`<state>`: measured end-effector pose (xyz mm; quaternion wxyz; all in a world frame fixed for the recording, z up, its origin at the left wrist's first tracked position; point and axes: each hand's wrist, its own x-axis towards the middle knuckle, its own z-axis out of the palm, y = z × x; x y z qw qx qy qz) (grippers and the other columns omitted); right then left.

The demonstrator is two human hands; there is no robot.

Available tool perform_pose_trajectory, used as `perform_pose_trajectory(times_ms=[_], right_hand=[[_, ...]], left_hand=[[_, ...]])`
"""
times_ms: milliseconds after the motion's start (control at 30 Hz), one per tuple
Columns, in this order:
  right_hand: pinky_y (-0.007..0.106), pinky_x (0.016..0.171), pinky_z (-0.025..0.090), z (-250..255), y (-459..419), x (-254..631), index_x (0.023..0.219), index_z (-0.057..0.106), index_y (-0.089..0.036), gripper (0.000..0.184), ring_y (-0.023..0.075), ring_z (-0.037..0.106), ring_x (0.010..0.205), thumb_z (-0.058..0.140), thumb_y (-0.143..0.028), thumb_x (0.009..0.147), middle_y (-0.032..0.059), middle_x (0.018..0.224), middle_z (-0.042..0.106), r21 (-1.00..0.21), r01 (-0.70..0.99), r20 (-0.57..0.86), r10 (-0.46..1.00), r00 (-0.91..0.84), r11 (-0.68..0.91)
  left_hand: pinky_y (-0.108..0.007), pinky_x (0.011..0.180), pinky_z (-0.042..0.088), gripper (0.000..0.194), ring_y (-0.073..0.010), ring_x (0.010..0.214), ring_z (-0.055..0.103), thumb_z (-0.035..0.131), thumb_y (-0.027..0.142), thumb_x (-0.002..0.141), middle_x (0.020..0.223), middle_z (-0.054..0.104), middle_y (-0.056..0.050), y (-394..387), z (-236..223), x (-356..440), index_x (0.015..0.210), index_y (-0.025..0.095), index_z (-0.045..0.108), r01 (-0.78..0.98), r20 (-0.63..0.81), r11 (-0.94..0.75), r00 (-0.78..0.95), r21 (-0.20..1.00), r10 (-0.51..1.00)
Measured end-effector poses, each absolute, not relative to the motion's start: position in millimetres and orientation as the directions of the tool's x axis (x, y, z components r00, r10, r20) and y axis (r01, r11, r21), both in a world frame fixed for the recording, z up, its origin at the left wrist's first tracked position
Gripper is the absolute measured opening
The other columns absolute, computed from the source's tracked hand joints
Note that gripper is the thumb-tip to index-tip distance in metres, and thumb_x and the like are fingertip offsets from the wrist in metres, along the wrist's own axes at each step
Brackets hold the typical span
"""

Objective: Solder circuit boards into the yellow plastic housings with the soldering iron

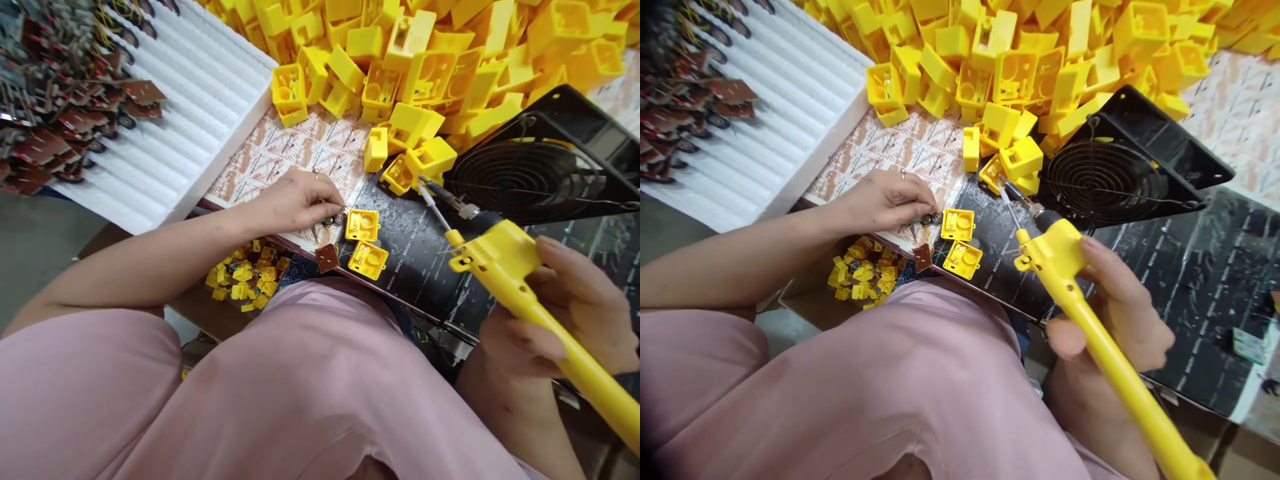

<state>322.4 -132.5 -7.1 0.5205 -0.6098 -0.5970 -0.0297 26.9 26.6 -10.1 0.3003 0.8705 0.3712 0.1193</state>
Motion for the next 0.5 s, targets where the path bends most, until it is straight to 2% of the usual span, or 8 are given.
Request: perform_pose_trajectory(times_ms=[67,100,200,267,300,367,433,500], right_hand=[[0.032,0.042,0.046,-5,-129,316,0.120,0.086,-0.035,0.053,0.0220,0.071,0.067,0.063,-0.077,0.096,0.0056,0.086,0.082,-0.490,0.756,0.844,0.452,0.288,0.433],[0.032,0.042,0.045,-3,-129,314,0.117,0.087,-0.034,0.054,0.0196,0.067,0.062,0.066,-0.078,0.094,0.0052,0.087,0.081,-0.477,0.737,0.867,0.391,0.307,0.479],[0.039,0.064,0.060,4,-135,309,0.148,0.069,-0.042,0.056,0.0251,0.077,0.086,0.075,-0.063,0.096,0.0067,0.124,0.080,-0.680,0.695,0.590,0.738,0.327,0.234],[0.042,0.070,0.062,3,-136,310,0.148,0.069,-0.042,0.064,0.0291,0.077,0.094,0.077,-0.069,0.091,0.0071,0.121,0.080,-0.672,0.706,0.561,0.776,0.287,0.225],[0.040,0.067,0.060,0,-134,311,0.143,0.073,-0.040,0.065,0.0287,0.077,0.090,0.076,-0.075,0.089,0.0068,0.113,0.081,-0.660,0.700,0.598,0.755,0.269,0.273],[0.036,0.055,0.051,-9,-126,315,0.131,0.082,-0.036,0.062,0.0240,0.073,0.072,0.070,-0.081,0.090,0.0063,0.098,0.083,-0.640,0.669,0.690,0.666,0.284,0.378],[0.034,0.051,0.048,-16,-118,319,0.118,0.087,-0.033,0.050,0.0214,0.069,0.063,0.070,-0.074,0.095,0.0062,0.088,0.082,-0.657,0.644,0.717,0.591,0.370,0.393],[0.035,0.054,0.052,-19,-116,323,0.118,0.087,-0.034,0.036,0.0218,0.071,0.066,0.073,-0.060,0.097,0.0056,0.091,0.083,-0.689,0.640,0.664,0.649,0.371,0.340]], left_hand=[[-0.032,0.083,0.058,0.031,-0.0174,0.083,0.074,0.058,0.039,0.096,0.092,0.083,-0.001,32,1,23,0.107,0.024,0.083,0.580,-0.012,-0.477,0.643,0.660,0.766],[-0.033,0.083,0.058,0.034,-0.0180,0.082,0.074,0.059,0.041,0.096,0.092,0.083,-0.002,35,6,21,0.113,0.024,0.083,0.598,0.031,-0.478,0.603,0.643,0.797],[-0.044,0.091,0.058,0.035,-0.0249,0.091,0.075,0.056,0.042,0.098,0.094,0.083,-0.005,37,14,20,0.115,0.026,0.083,0.681,0.178,-0.587,0.575,0.438,0.799],[-0.050,0.095,0.057,0.033,-0.0296,0.096,0.074,0.053,0.037,0.100,0.090,0.082,-0.008,33,8,24,0.102,0.027,0.084,0.682,0.158,-0.670,0.656,0.294,0.738],[-0.051,0.096,0.056,0.033,-0.0305,0.096,0.074,0.052,0.034,0.101,0.088,0.081,-0.009,30,2,27,0.096,0.027,0.084,0.662,0.126,-0.697,0.694,0.275,0.709],[-0.050,0.098,0.056,0.029,-0.0288,0.093,0.074,0.054,0.031,0.099,0.087,0.081,-0.008,22,-11,34,0.094,0.025,0.082,0.624,0.098,-0.702,0.720,0.344,0.688],[-0.048,0.099,0.055,0.026,-0.0263,0.091,0.073,0.057,0.032,0.098,0.088,0.081,-0.006,16,-21,39,0.095,0.023,0.081,0.602,0.098,-0.659,0.701,0.450,0.707],[-0.047,0.099,0.054,0.025,-0.0252,0.091,0.073,0.058,0.033,0.097,0.088,0.082,-0.005,11,-26,41,0.095,0.022,0.081,0.593,0.094,-0.620,0.679,0.514,0.728]])
